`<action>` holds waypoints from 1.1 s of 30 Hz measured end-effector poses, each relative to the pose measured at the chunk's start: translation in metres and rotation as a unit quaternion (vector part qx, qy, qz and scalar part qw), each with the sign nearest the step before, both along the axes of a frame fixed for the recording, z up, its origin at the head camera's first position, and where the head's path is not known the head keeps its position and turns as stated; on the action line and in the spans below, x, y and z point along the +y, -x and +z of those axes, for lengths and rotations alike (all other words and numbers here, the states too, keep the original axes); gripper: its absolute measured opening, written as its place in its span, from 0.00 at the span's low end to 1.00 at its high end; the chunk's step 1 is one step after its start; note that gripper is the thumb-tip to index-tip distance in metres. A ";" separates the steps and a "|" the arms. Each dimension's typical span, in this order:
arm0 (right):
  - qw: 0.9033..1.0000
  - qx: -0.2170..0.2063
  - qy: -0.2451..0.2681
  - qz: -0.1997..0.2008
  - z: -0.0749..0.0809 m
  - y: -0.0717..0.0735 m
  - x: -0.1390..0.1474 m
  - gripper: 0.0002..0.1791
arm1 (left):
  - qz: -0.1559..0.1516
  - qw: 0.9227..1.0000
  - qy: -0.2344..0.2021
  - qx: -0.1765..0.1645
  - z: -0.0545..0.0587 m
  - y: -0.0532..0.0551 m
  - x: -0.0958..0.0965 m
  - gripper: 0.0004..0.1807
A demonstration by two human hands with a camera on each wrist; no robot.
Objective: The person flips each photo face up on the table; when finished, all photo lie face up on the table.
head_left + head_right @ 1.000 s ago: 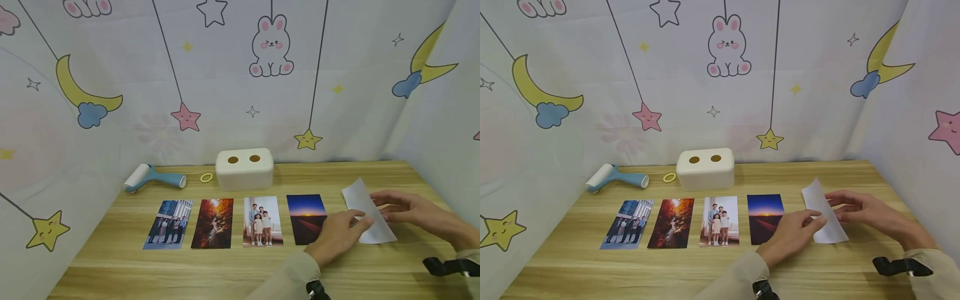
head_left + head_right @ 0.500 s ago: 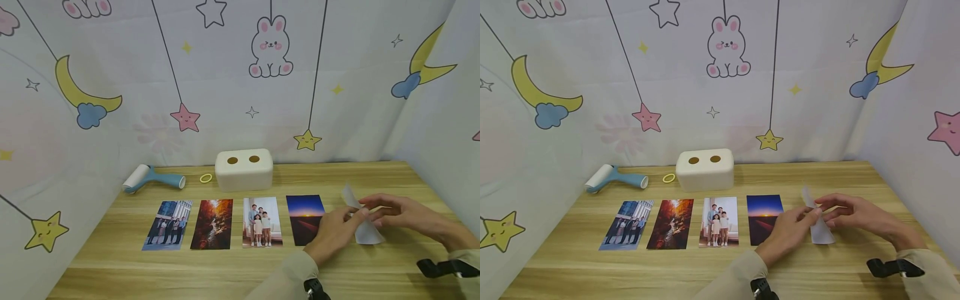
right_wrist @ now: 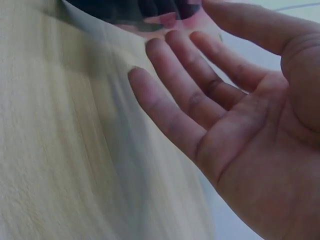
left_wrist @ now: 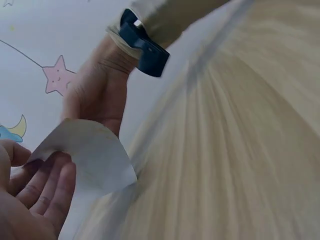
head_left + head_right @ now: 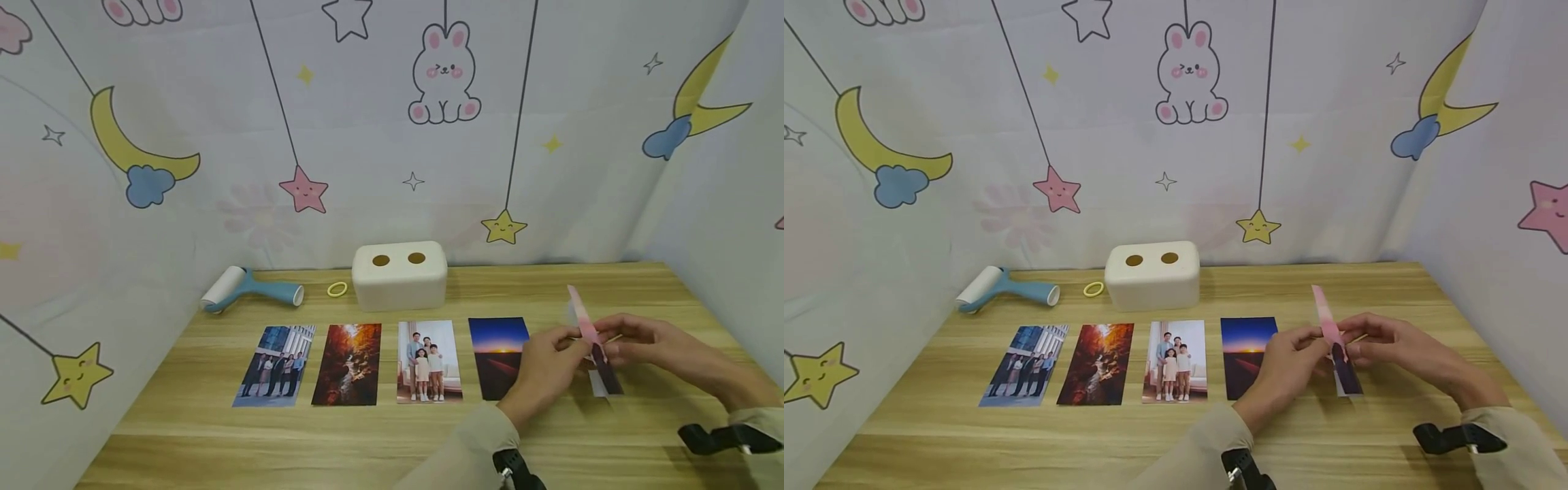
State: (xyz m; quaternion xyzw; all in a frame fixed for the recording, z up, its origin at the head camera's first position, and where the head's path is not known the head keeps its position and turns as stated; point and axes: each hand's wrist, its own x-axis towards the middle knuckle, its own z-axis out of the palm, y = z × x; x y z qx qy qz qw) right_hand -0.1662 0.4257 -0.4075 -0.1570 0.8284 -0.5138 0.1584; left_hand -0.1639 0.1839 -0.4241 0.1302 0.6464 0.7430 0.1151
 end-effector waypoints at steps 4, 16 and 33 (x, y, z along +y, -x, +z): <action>0.999 0.004 -0.018 -0.043 -0.002 0.001 -0.001 0.22 | -0.010 0.993 -0.107 -0.043 0.006 -0.001 0.001 0.07; 0.991 0.071 -0.008 -0.114 -0.007 0.002 0.007 0.14 | 0.036 0.987 -0.140 -0.063 0.010 -0.002 0.000 0.15; 0.985 0.110 -0.061 -0.117 -0.015 0.005 0.005 0.18 | 0.097 0.993 -0.048 -0.049 -0.004 0.006 -0.005 0.18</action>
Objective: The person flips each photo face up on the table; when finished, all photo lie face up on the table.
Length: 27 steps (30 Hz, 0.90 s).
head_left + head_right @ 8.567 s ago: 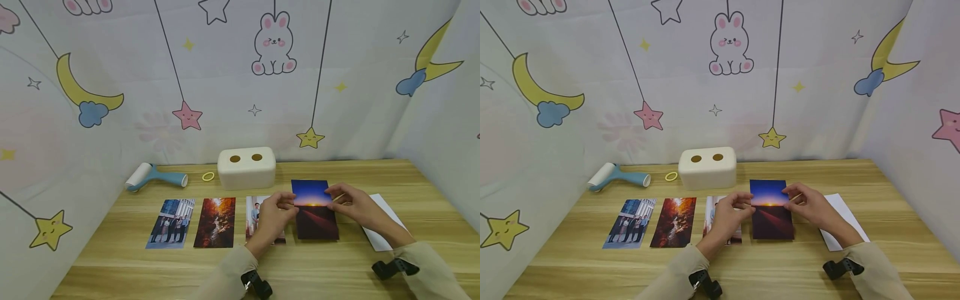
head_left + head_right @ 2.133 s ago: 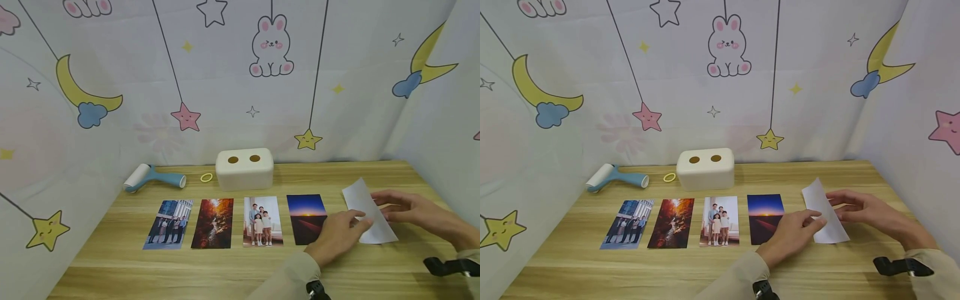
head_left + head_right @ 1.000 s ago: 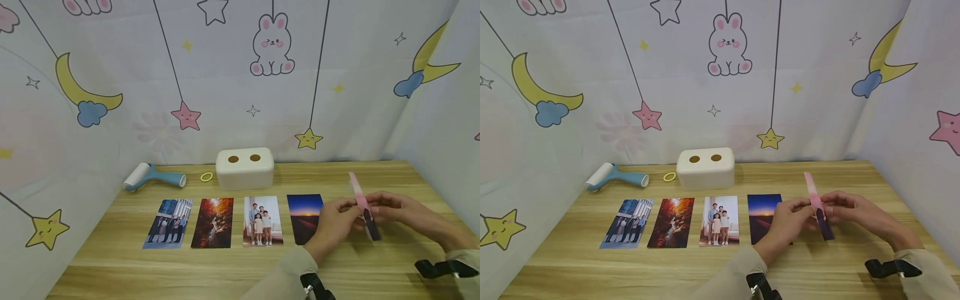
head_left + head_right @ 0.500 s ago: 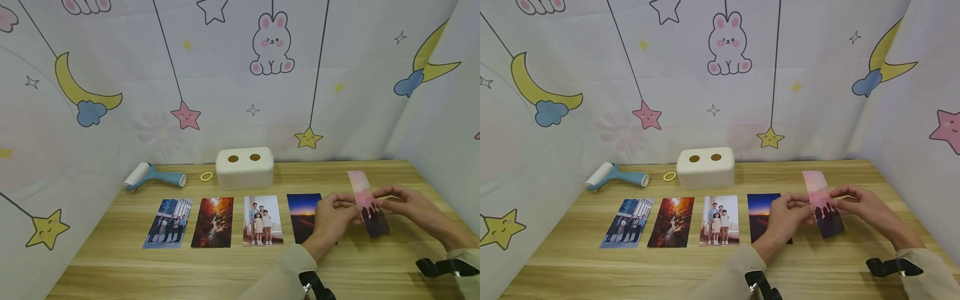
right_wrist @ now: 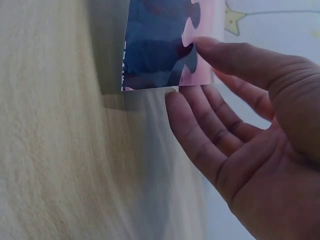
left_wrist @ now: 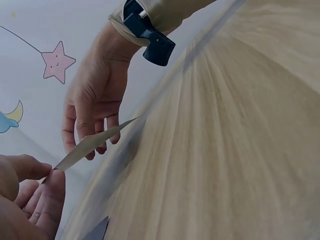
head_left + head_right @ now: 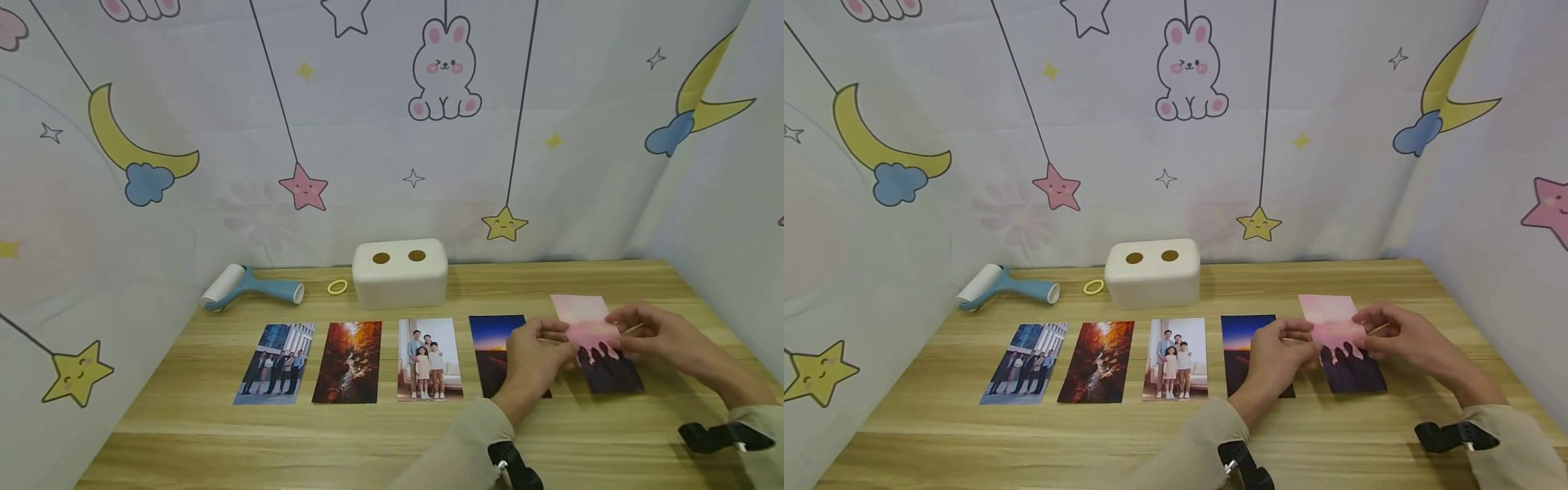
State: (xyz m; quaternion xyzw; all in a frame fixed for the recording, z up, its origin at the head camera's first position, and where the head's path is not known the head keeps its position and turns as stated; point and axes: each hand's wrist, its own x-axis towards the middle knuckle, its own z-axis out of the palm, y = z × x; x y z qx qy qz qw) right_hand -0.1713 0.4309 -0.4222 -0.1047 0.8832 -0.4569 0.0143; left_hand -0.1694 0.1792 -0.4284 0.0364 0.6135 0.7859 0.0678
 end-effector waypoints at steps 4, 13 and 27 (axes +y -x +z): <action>1.000 -0.005 -0.017 0.002 -0.003 0.002 -0.001 0.20 | 0.000 0.999 0.046 -0.005 -0.002 0.001 -0.001 0.16; 0.999 -0.010 -0.043 0.002 -0.008 0.005 -0.005 0.19 | 0.005 0.983 0.182 0.017 -0.005 0.004 0.000 0.17; 0.991 -0.012 -0.130 -0.025 -0.009 0.007 -0.011 0.17 | -0.014 0.950 0.297 0.099 -0.012 0.008 -0.003 0.23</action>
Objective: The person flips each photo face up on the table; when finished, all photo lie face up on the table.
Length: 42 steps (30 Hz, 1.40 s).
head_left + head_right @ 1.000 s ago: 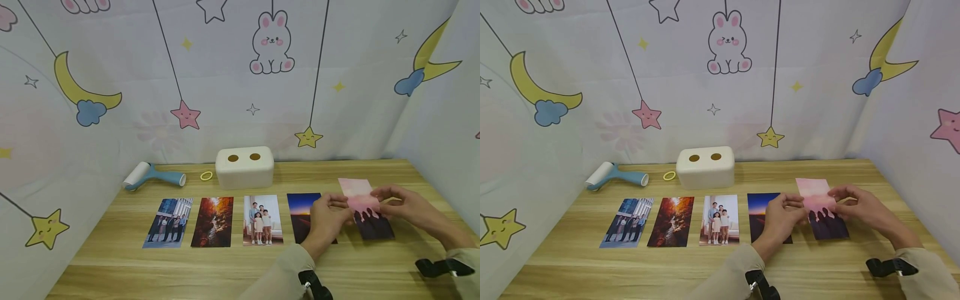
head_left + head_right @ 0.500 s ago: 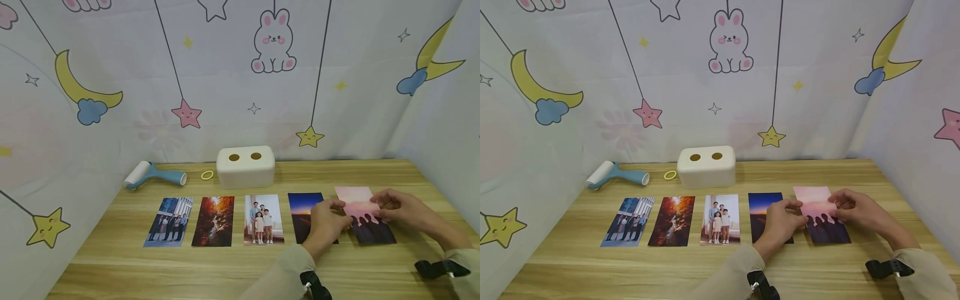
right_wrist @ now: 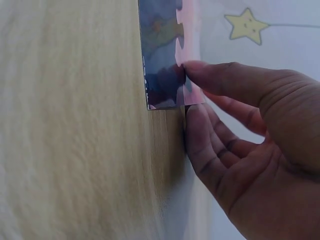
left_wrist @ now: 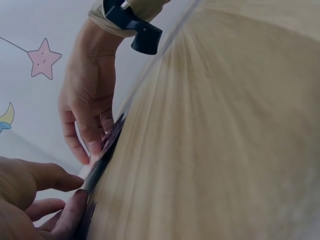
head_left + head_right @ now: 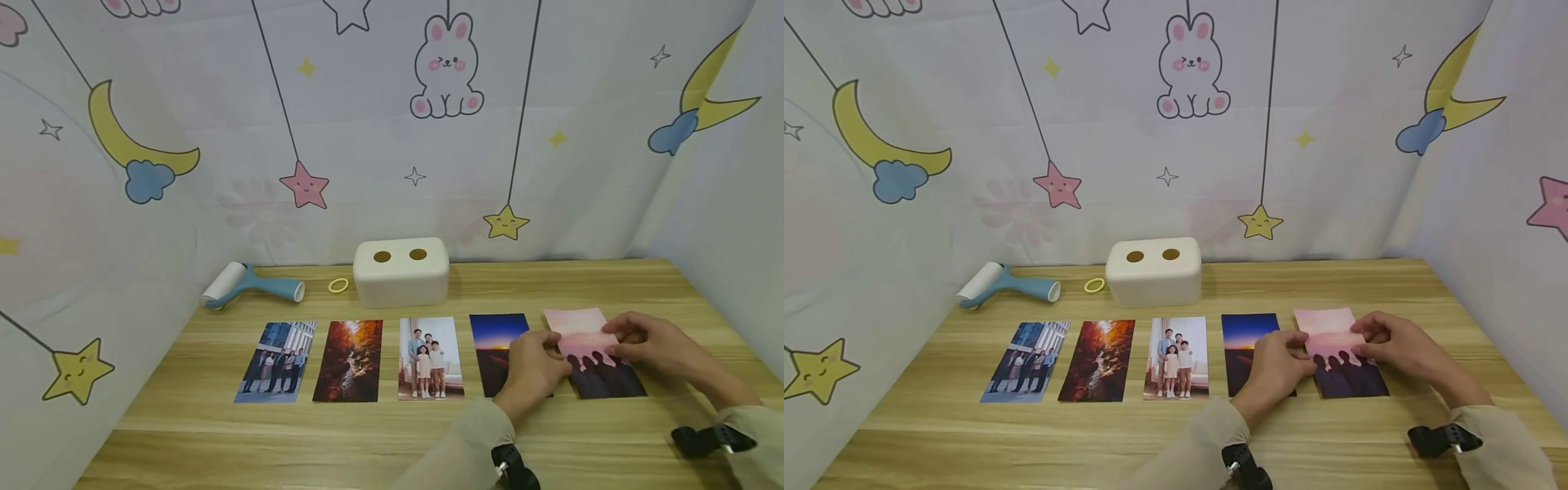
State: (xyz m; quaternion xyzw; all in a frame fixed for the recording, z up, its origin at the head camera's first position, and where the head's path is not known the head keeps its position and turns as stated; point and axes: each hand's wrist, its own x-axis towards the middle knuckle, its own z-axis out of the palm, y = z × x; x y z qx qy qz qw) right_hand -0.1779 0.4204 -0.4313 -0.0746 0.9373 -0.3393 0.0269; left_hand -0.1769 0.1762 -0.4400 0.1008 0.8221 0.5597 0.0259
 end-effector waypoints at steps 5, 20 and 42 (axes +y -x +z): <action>1.000 0.001 -0.008 0.001 0.000 0.001 -0.001 0.17 | -0.006 0.999 0.029 0.027 -0.002 0.001 0.000 0.24; 1.000 -0.005 -0.015 0.002 0.005 0.002 -0.005 0.17 | 0.001 0.991 0.099 0.089 -0.002 -0.001 -0.001 0.26; 0.998 -0.021 -0.063 -0.013 0.014 0.000 0.000 0.24 | -0.029 0.998 -0.032 0.044 0.014 0.001 -0.041 0.26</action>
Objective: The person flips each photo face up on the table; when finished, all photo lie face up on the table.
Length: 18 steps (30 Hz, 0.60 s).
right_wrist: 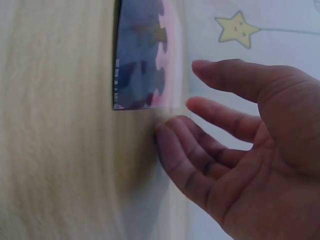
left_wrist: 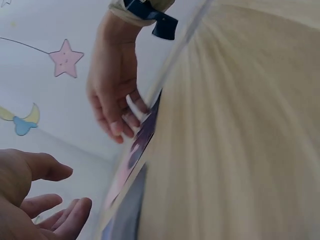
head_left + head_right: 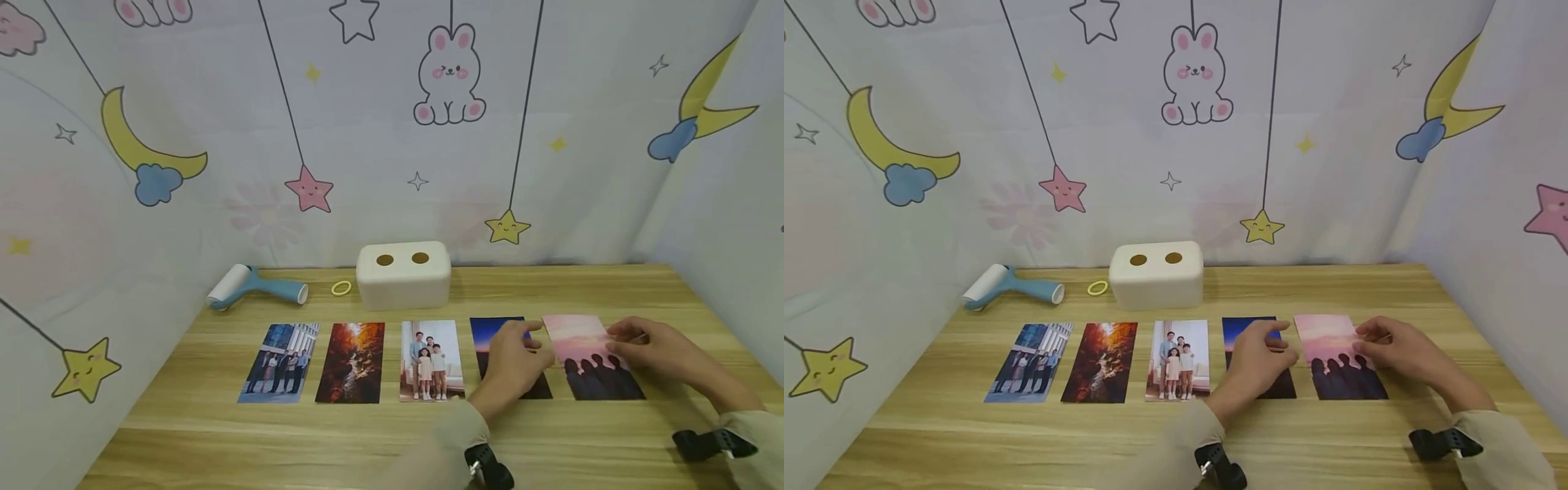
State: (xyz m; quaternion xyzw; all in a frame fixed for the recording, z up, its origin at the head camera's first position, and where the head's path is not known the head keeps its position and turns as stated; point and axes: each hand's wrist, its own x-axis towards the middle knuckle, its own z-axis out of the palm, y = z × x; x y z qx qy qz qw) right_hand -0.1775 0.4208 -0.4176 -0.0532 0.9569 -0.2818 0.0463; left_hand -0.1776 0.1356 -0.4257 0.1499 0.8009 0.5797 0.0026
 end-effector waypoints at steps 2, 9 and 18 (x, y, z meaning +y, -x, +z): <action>1.000 0.002 -0.005 -0.001 0.003 0.000 -0.001 0.25 | -0.003 1.000 -0.007 0.020 0.001 0.005 -0.016 0.25; 0.999 0.045 -0.017 0.002 0.013 -0.001 0.000 0.32 | 0.003 0.995 0.054 0.084 0.011 0.018 -0.091 0.24; 0.992 0.125 -0.028 -0.007 0.024 0.003 -0.003 0.40 | 0.054 0.963 0.190 0.181 0.027 0.037 -0.190 0.27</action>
